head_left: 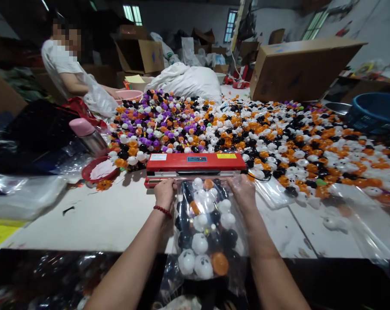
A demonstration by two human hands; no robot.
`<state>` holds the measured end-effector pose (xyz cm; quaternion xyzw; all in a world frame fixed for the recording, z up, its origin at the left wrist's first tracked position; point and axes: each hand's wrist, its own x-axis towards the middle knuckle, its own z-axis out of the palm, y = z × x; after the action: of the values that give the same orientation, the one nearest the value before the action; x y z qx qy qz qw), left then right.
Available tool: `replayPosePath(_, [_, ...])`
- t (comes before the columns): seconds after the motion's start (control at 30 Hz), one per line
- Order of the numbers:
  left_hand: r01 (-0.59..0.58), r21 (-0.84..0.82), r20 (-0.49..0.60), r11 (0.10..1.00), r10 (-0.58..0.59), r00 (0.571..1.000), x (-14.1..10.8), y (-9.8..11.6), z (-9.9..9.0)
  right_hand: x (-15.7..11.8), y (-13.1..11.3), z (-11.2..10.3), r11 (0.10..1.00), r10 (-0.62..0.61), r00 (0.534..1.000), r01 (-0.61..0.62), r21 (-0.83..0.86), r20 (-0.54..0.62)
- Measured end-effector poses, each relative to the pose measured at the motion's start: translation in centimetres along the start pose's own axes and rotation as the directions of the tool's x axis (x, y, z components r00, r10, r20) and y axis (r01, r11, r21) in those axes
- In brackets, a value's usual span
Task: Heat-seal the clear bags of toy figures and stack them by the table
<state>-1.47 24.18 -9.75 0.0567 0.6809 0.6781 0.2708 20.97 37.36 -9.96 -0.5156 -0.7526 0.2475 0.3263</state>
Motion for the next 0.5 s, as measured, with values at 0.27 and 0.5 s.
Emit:
replayPosePath(0.27, [-0.061, 0.128, 0.102, 0.99, 0.048, 0.994, -0.5, -0.6, -1.8, 5.1, -5.4, -0.5, 0.976, -0.195, 0.854, 0.121, 0.18, 0.482])
replayPosePath(0.5, [-0.513, 0.729, 0.289, 0.453, 0.476, 0.831, 2.0, 4.5, -2.8, 6.9, -7.0, -0.5, 0.997, -0.049, 0.693, 0.075, -0.003, 0.719])
